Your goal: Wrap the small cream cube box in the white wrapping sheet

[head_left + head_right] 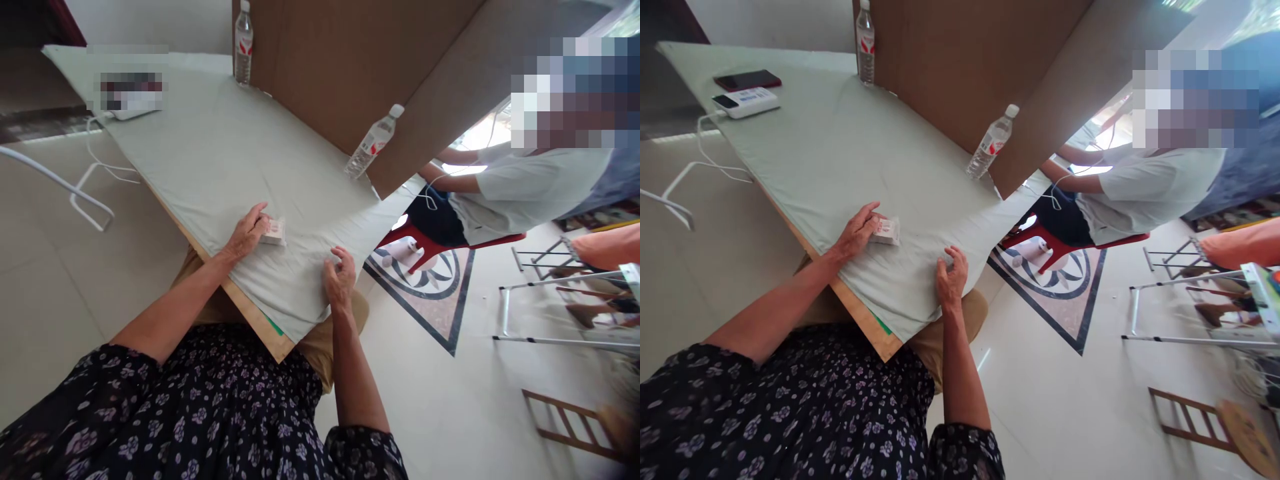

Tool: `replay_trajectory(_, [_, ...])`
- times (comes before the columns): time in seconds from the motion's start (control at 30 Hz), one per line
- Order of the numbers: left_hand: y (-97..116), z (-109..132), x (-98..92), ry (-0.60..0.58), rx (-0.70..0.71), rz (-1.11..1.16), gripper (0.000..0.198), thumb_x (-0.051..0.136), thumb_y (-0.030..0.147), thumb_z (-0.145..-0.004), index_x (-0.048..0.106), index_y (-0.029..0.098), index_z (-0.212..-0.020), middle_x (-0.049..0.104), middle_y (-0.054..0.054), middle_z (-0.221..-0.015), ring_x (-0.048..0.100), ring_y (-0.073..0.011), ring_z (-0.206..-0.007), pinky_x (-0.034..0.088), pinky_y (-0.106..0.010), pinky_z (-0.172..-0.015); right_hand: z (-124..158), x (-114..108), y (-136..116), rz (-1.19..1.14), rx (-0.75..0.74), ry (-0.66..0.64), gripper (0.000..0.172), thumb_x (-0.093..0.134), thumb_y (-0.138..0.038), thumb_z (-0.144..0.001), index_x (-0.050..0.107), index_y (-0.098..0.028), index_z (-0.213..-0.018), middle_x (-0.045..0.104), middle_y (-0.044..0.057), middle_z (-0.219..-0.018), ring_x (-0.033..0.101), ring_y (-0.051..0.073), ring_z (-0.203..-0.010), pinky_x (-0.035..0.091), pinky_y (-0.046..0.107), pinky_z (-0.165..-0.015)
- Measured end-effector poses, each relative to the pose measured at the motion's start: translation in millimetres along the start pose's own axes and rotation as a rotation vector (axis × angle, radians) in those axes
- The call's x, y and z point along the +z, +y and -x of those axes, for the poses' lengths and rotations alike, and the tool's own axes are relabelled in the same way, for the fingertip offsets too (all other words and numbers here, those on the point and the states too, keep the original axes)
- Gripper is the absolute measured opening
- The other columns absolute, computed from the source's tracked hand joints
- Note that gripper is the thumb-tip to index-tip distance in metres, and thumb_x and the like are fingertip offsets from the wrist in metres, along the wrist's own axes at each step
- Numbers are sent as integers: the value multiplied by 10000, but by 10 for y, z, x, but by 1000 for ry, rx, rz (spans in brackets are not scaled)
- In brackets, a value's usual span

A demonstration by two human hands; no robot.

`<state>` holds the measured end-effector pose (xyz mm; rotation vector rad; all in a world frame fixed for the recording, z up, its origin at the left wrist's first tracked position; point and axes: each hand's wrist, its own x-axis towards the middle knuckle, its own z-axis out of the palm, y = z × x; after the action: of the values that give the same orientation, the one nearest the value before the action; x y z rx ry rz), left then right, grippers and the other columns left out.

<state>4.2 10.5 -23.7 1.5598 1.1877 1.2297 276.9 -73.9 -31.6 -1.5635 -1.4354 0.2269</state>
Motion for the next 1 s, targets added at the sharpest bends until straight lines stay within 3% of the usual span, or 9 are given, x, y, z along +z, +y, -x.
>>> replay_trajectory(0.1, [5, 11, -10, -6, -9, 47, 629, 515, 401, -921, 509, 126, -1486, 724, -104, -1164, 667, -208, -1025, 516, -368, -983, -41, 91, 65, 21, 4, -66, 259, 610, -289, -834, 722, -222, -1057, 728, 121, -1252, 652, 261, -1199, 491, 497, -1075])
replay_trajectory(0.37, [-44, 3, -46, -26, -2, 22, 804, 650, 324, -695, 508, 162, -1470, 682, -121, -1290, 641, -207, -975, 518, -403, -970, -5, 79, 131, 18, -51, -70, 202, 610, -266, -849, 727, -203, -1002, 723, 150, -1233, 650, 284, -1192, 479, 534, -1089])
replay_trajectory(0.53, [-13, 23, -65, -44, 25, -11, 820, 645, 291, -684, 498, 153, -1479, 671, -132, -1325, 653, -211, -1017, 524, -404, -987, -31, 80, 109, -40, -44, -86, 212, 637, -283, -851, 733, -205, -1024, 734, 138, -1231, 666, 266, -1171, 498, 508, -1074])
replay_trajectory(0.63, [15, 31, -67, -62, 15, -4, 844, 641, 290, -691, 472, 129, -1503, 689, -133, -1294, 663, -211, -1019, 524, -397, -1004, -147, 195, -15, -104, -116, -215, 382, 702, -334, -852, 691, -216, -1214, 686, 148, -1369, 640, 271, -1272, 517, 485, -1067])
replay_trajectory(0.77, [23, 26, -56, -70, 12, 22, 864, 633, 301, -694, 448, 76, -1507, 691, -151, -1270, 670, -230, -1065, 516, -407, -1031, -451, 520, -275, -175, -277, -526, 899, 852, -474, -763, 462, -244, -1540, 524, 180, -1588, 555, 316, -1418, 518, 505, -1091])
replay_trajectory(0.83, [16, 22, -51, -68, 18, 35, 856, 634, 295, -693, 450, 83, -1502, 693, -147, -1264, 675, -233, -1066, 521, -412, -1027, -608, 691, -378, -210, -301, -655, 1046, 895, -508, -714, 397, -234, -1592, 460, 195, -1637, 533, 332, -1448, 513, 504, -1107])
replay_trajectory(0.9, [12, 21, -51, -66, 23, 45, 831, 639, 288, -700, 464, 110, -1492, 700, -133, -1252, 682, -232, -1061, 529, -412, -1016, -712, 834, -434, -238, -301, -716, 1101, 924, -498, -672, 396, -223, -1598, 465, 198, -1633, 528, 339, -1454, 506, 502, -1119])
replay_trajectory(1.0, [17, 24, -57, -61, 27, 39, 803, 644, 289, -708, 480, 116, -1475, 713, -127, -1229, 684, -239, -1069, 531, -424, -1024, -723, 978, -442, -290, -272, -705, 1015, 903, -445, -689, 448, -201, -1563, 626, 170, -1474, 631, 304, -1321, 532, 468, -1073])
